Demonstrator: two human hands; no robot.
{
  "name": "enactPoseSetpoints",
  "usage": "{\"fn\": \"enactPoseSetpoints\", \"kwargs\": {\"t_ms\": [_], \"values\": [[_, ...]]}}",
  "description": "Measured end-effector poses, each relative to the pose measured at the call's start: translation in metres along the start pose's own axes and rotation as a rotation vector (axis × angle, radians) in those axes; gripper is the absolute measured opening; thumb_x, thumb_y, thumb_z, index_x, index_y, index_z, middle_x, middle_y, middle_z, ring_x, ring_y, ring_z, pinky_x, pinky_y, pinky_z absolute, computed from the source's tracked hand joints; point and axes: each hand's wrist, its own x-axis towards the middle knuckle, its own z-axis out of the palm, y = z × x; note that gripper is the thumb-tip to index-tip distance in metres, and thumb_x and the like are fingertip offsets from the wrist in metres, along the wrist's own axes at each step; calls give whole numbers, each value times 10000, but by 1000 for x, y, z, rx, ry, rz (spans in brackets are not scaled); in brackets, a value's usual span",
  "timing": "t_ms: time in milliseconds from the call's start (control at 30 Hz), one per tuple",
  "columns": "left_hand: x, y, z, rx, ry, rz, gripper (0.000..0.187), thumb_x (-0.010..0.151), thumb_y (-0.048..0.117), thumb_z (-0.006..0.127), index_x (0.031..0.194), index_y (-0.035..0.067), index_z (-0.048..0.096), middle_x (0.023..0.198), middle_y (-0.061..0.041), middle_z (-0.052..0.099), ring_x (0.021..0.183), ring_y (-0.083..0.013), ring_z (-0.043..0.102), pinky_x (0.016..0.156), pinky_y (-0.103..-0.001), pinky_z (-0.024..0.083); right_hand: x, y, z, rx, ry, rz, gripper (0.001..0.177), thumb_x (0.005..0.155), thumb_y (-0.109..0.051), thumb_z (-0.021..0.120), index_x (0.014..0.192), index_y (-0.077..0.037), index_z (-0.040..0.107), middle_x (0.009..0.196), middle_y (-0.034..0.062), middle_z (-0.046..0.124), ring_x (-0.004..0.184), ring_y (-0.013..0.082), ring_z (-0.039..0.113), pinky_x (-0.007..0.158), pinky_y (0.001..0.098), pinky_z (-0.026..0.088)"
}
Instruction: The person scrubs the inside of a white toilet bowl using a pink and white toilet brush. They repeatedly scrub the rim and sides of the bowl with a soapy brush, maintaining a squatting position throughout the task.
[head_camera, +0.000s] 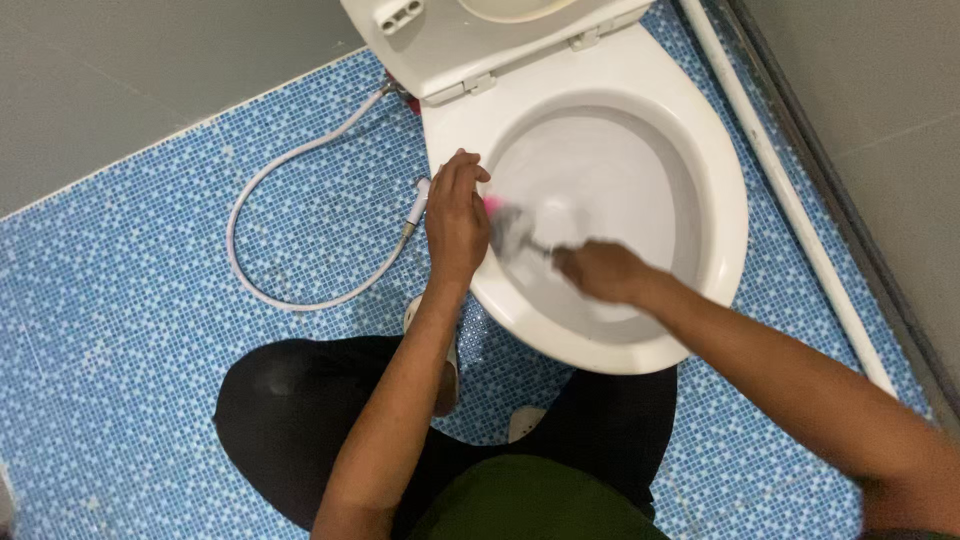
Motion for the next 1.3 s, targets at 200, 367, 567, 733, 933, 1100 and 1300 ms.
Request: {"fn": "enactPoseSetpoints", "kwargs": {"t_ms": [200, 367, 567, 733, 933, 1100, 1300], "values": [[3, 1, 1, 21, -24, -4, 305, 831, -169, 523, 1041, 32, 617, 1284, -171, 641, 1334, -395, 553, 1109, -496, 447, -5, 31, 4, -234, -66, 8, 350, 1047, -369, 438, 1238, -136, 617, 797, 163, 707, 748, 357, 713, 709, 507, 555], [10, 2, 0, 52, -39, 10, 305, 812, -164, 531, 1038, 23, 613, 1261, -176, 619, 1314, -392, 555, 1085, -501, 456, 94, 92, 29, -517, 67, 51, 206, 944, -184, 568, 1018, -123, 751, 883, 112, 739, 792, 305, 732, 668, 459, 569], [11, 0, -1, 21, -25, -22, 277, 845, -157, 548, 1030, 33, 628, 1274, -139, 629, 1323, -371, 575, 1068, -480, 481, 117, 82, 46, -609, 137, 23, 176, 892, -128, 605, 945, -125, 772, 889, 108, 761, 803, 282, 741, 663, 436, 586], [13, -1, 1, -8, -17, -34, 237, 873, -144, 570, 1012, 34, 643, 1256, -131, 634, 1307, -364, 582, 1046, -484, 482, 74, 47, -28, -493, 97, 68, 208, 978, -233, 581, 986, -125, 757, 865, 120, 754, 760, 299, 740, 639, 454, 577], [13, -1, 0, 10, -11, -22, 287, 848, -166, 536, 1011, 37, 655, 1262, -131, 638, 1311, -364, 588, 1061, -483, 484, 74, 1, -33, -627, 205, 50, 170, 877, -121, 612, 921, -140, 776, 848, 94, 741, 740, 256, 739, 579, 398, 576], [16, -1, 0, -11, -12, -20, 290, 858, -170, 524, 1020, 29, 659, 1266, -134, 635, 1311, -357, 593, 1075, -476, 485, 74, 8, -23, -597, 187, 140, 158, 868, -115, 619, 868, -141, 776, 816, 70, 742, 746, 244, 736, 571, 384, 566], [14, 0, 2, 0, -21, -39, 292, 841, -161, 529, 1017, 31, 661, 1275, -135, 634, 1320, -361, 581, 1077, -481, 476, 71, 9, -24, -579, 310, 20, 143, 879, -127, 629, 875, -158, 768, 799, 82, 745, 704, 247, 730, 535, 402, 538]]}}
